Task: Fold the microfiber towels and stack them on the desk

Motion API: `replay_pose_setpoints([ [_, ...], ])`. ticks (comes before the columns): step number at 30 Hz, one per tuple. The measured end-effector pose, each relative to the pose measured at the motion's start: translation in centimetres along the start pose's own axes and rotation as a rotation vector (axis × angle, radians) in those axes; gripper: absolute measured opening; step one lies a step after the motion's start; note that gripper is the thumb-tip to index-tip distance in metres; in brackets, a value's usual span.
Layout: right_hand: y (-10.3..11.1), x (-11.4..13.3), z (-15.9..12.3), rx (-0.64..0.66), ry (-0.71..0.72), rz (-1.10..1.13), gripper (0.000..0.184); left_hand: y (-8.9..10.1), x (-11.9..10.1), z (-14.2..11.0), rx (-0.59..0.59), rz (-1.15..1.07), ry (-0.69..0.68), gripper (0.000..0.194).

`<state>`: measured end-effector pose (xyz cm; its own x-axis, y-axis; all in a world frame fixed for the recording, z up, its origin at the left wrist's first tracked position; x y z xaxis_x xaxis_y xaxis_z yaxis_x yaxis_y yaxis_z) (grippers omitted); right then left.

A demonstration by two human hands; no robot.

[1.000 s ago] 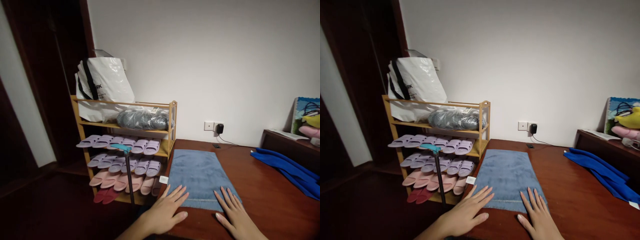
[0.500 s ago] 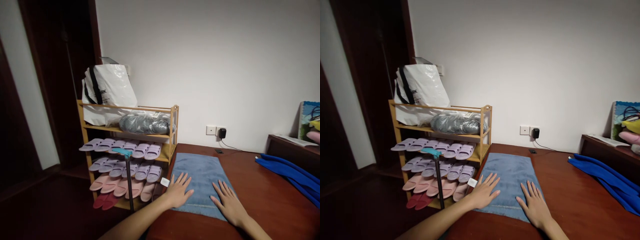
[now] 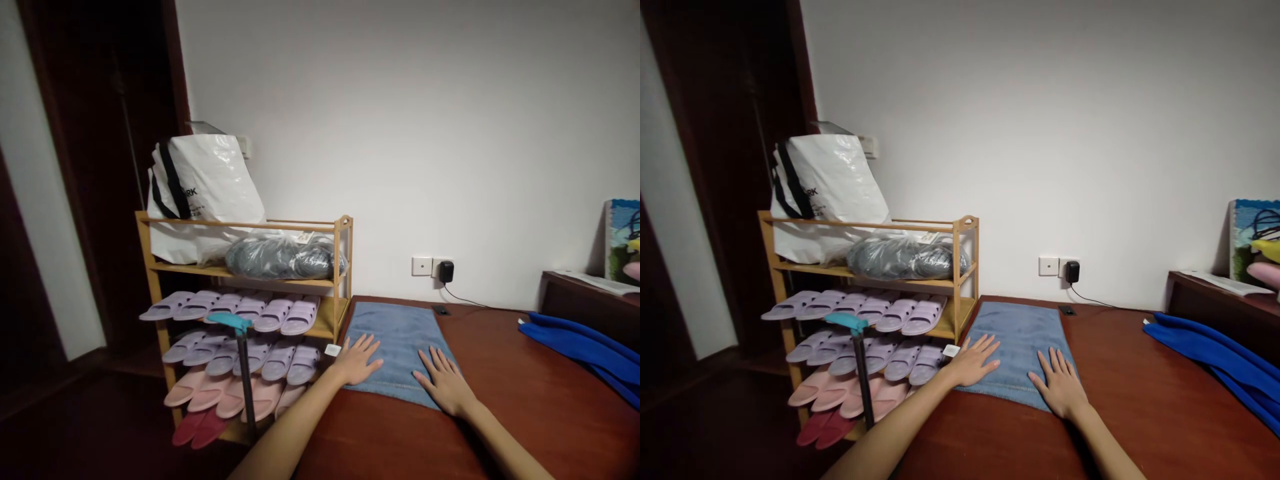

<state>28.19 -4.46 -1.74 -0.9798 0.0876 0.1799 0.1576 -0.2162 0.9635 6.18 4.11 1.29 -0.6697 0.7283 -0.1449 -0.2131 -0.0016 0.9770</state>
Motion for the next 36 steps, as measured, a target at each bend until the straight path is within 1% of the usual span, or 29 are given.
replay_pose_setpoints([
  [9, -1.1, -0.4, 4.0, 0.019, 0.011, -0.015, 0.086, -0.3, 2.5, 2.7, -0.017, -0.003, 0.021, 0.065],
  [12, -1.3, -0.3, 5.0, 0.016, 0.010, -0.028, 0.086, -0.2, 2.9, 3.4, -0.030, -0.002, 0.024, 0.064],
  [14, -1.2, -0.1, 5.5, 0.003, 0.014, -0.039, 0.085, 0.0, 2.9, 3.6, -0.059, 0.004, 0.039, 0.062],
  [16, -0.9, 0.1, 5.5, -0.024, 0.005, -0.050, 0.082, 0.5, 2.7, 3.5, -0.124, 0.017, 0.082, 0.062],
  [18, -0.4, 0.1, 5.0, -0.067, -0.024, -0.059, 0.080, 1.0, 2.7, 2.9, -0.202, 0.034, 0.138, 0.062],
  [20, 0.1, -0.1, 4.0, -0.114, -0.045, -0.059, 0.077, 1.2, 2.9, 1.9, -0.242, 0.044, 0.180, 0.062],
  [23, 0.5, -0.8, 2.0, -0.135, -0.039, -0.042, 0.074, 0.8, 3.5, 0.4, -0.208, 0.035, 0.204, 0.066],
  [26, 0.0, -1.6, 0.4, -0.086, -0.028, -0.016, 0.072, 0.1, 4.1, -0.7, -0.152, 0.015, 0.198, 0.066],
  [29, -0.3, -1.8, -0.1, -0.055, -0.020, -0.001, 0.072, -0.3, 4.2, -1.1, -0.138, 0.003, 0.206, 0.063],
  [32, 0.0, -2.1, -0.4, -0.058, 0.000, 0.003, 0.071, -0.2, 4.0, -1.0, -0.138, 0.002, 0.230, 0.062],
  [33, 0.4, -2.8, -0.7, -0.063, 0.003, 0.001, 0.070, -0.2, 4.0, -1.0, -0.137, 0.001, 0.238, 0.061],
  [34, 0.8, -4.0, -1.2, -0.071, -0.005, -0.006, 0.069, -0.1, 3.9, -1.0, -0.135, 0.000, 0.243, 0.061],
  [35, 1.4, -5.8, -1.9, -0.084, -0.029, -0.016, 0.069, -0.1, 3.9, -1.0, -0.135, -0.001, 0.245, 0.061],
  [36, 2.1, -8.2, -2.8, -0.096, -0.062, -0.032, 0.069, -0.1, 3.9, -0.9, -0.136, -0.003, 0.244, 0.060],
])
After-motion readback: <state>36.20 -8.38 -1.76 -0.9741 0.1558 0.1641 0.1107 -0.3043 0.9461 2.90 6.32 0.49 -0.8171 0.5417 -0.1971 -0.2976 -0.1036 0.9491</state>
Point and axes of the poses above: each hand's wrist, its own z-axis towards the middle knuckle, its own y-axis out of the back of the hand, x = y × z, the point moved 5 cm from there along z, towards the middle knuckle, and after that the axes turned 7 degrees about -x, right-handed, at the moved point
